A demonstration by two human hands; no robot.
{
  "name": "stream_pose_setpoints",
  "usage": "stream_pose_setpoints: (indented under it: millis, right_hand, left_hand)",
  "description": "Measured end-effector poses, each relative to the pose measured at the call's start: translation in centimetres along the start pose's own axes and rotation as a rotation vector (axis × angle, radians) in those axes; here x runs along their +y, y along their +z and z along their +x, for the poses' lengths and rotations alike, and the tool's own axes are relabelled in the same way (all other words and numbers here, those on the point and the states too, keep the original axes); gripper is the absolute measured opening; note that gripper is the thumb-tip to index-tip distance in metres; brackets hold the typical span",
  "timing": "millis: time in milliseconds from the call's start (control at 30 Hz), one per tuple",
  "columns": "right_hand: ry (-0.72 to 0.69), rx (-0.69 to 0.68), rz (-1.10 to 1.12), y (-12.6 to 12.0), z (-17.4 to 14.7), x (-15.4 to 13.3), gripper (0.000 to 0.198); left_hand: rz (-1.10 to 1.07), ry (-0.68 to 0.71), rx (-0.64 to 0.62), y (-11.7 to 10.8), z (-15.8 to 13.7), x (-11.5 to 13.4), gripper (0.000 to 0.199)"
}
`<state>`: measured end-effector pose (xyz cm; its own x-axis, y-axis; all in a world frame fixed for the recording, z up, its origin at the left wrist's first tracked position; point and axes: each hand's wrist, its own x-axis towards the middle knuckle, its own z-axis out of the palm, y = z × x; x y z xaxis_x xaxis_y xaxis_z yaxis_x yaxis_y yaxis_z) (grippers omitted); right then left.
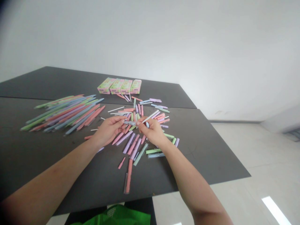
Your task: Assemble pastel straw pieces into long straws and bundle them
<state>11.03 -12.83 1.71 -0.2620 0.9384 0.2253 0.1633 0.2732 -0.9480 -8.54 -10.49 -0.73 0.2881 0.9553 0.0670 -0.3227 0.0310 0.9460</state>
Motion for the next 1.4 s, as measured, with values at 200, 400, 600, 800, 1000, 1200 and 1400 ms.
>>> stream_pose_setpoints:
  millis: [200, 400, 600, 800, 1000, 1200, 1400]
  right_hand:
    - [0.032, -0.028, 0.056, 0.1, -0.1, 0.0, 0.032]
    - [0.068, -0.054, 0.111, 0.1, 0.0, -0.2, 0.033]
    - [0.138, -0.030, 0.152, 0.4, 0.1, -0.6, 0.031]
    - [0.185, -0.032, 0.189, 0.6, 0.1, -0.8, 0.029]
    - [0.211, -0.036, 0.326, 0.3, 0.2, -0.6, 0.023]
    - [0.036, 0.122, 0.448, 0.1, 0.2, -1.3, 0.023]
    - [-0.037, 0.128, 0.373, 0.9, -0.2, -1.2, 0.028]
  left_hand:
    - [-0.008, 0.017, -0.001, 0.0, 0.0, -0.1, 0.014]
    - [0.026, 0.023, -0.009, -0.1, 0.1, -0.3, 0.015]
    - [0.098, 0.055, 0.055, -0.4, 0.1, -0.5, 0.015]
    - [0.159, 0.085, 0.030, -0.6, 0.2, -0.9, 0.018]
    - [0.047, 0.052, 0.049, 0.1, 0.0, -0.5, 0.016]
    - [-0.093, 0.004, 0.082, 0.8, -0.3, 0.5, 0.013]
    - [-0.129, -0.013, 0.076, 1.1, -0.3, 0.6, 0.010]
